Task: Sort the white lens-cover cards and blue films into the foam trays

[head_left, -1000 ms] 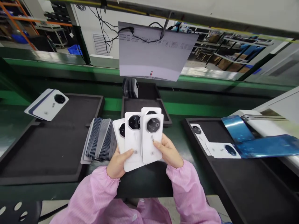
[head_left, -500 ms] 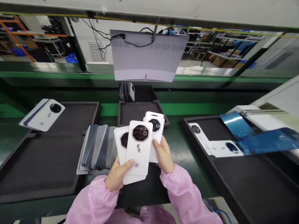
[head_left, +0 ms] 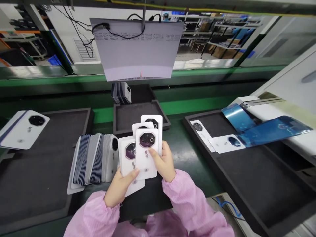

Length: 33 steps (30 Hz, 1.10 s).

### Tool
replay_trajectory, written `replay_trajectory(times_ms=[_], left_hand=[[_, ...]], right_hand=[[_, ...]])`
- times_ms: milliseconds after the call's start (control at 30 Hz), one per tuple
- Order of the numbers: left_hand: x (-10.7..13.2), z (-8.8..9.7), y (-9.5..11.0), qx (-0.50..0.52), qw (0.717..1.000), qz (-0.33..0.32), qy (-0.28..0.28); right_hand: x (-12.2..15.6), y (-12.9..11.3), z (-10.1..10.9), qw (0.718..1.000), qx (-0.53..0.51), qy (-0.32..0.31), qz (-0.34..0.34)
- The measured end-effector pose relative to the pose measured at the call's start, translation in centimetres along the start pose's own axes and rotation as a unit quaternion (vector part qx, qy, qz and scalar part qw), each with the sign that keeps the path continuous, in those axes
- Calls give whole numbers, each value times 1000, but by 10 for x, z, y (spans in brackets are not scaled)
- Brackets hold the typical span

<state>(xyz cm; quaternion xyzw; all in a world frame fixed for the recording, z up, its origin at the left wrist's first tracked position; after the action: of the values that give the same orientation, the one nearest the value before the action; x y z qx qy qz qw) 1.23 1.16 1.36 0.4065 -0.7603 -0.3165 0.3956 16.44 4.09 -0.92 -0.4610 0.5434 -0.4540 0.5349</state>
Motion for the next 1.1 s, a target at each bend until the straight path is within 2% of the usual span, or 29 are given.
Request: replay_trajectory(times_ms=[100,167,267,433,533,667,800,933,1000,1100], left_hand=[[1,4,6,2,999,7,32],[2,6,10,18,999,11,35],[2,8,15,51,999,11,-7],[-1,13,22,76,995,30,-53],[-4,16,24,69,996,7,-63],[-8,18,16,66,997,-26,-40],[-11,20,2,110,992,-56,-42],[-14,18,-7,181,981,-23,-72],[-15,16,-7,199,977,-3,-75],[-16,14,-6,208,974,2,-89]], right_hand=[[-4,-1,7,999,-26,45,-8],[-7,1,10,996,-74,50,-20],[-9,4,11,988,-143,51,-28],[-11,3,13,980,-187,68,-20],[-12,2,13,972,-224,50,-47],[-8,1,7,957,-270,-17,-106],[4,1,-4,959,-240,-85,-123],[21,5,-16,966,-164,-155,-128],[27,9,-17,974,-120,-146,-122],[30,11,-11,991,-16,-101,-86]])
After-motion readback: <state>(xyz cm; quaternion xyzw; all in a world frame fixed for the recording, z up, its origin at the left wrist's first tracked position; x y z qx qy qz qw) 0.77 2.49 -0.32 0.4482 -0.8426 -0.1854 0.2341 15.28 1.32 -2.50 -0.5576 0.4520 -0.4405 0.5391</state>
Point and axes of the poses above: each hand's wrist, its own x-axis away from the middle knuckle, its own z-axis out of the back of the hand, y = z × x, the point moved 1 cm from there along -x, towards the middle knuckle, and after that the axes turned 15 degrees about -y, right-handed, at the moved point
